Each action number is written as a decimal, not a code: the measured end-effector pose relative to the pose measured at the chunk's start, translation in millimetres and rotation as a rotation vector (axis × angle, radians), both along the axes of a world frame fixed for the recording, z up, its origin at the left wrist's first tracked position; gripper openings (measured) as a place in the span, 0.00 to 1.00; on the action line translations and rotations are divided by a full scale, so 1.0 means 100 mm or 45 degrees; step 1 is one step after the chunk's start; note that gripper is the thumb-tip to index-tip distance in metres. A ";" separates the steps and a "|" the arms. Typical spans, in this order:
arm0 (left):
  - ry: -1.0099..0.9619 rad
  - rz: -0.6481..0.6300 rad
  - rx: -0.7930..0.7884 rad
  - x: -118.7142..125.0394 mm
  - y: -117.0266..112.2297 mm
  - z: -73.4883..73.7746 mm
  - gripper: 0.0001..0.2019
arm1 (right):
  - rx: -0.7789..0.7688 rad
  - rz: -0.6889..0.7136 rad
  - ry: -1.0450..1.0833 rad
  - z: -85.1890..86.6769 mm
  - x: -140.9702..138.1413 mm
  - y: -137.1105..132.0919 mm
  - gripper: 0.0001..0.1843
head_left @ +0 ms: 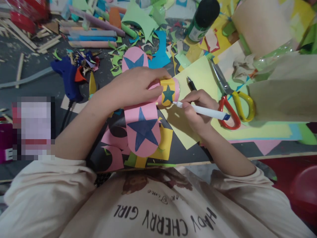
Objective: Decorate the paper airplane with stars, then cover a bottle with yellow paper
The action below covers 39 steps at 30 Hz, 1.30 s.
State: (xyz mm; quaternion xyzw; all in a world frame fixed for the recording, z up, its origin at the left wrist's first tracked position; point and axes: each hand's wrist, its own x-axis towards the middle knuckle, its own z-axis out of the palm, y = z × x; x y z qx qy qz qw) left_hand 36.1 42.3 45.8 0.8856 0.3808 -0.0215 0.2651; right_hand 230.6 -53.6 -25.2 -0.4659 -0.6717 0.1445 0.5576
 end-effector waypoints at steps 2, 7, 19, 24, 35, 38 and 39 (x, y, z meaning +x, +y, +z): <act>-0.003 0.006 -0.016 0.00 0.00 0.00 0.27 | 0.004 0.004 0.005 0.00 0.01 0.00 0.15; -0.013 0.007 -0.025 0.00 0.00 0.01 0.26 | -0.011 0.035 0.045 -0.01 0.01 -0.01 0.12; 0.016 0.004 -0.006 0.00 0.00 -0.01 0.25 | -0.024 0.002 0.022 -0.01 0.01 0.00 0.17; 0.003 0.016 -0.039 0.01 0.00 0.00 0.26 | -0.005 -0.003 0.049 -0.01 -0.01 0.00 0.16; -0.009 0.008 -0.039 0.01 0.00 0.01 0.25 | 0.040 0.072 0.105 0.03 -0.01 0.01 0.11; -0.002 -0.009 -0.027 0.00 0.00 0.01 0.26 | 0.029 0.044 0.062 0.04 -0.01 0.01 0.11; -0.002 -0.017 -0.021 0.00 0.00 0.01 0.26 | 0.015 0.025 0.038 0.03 0.00 0.01 0.13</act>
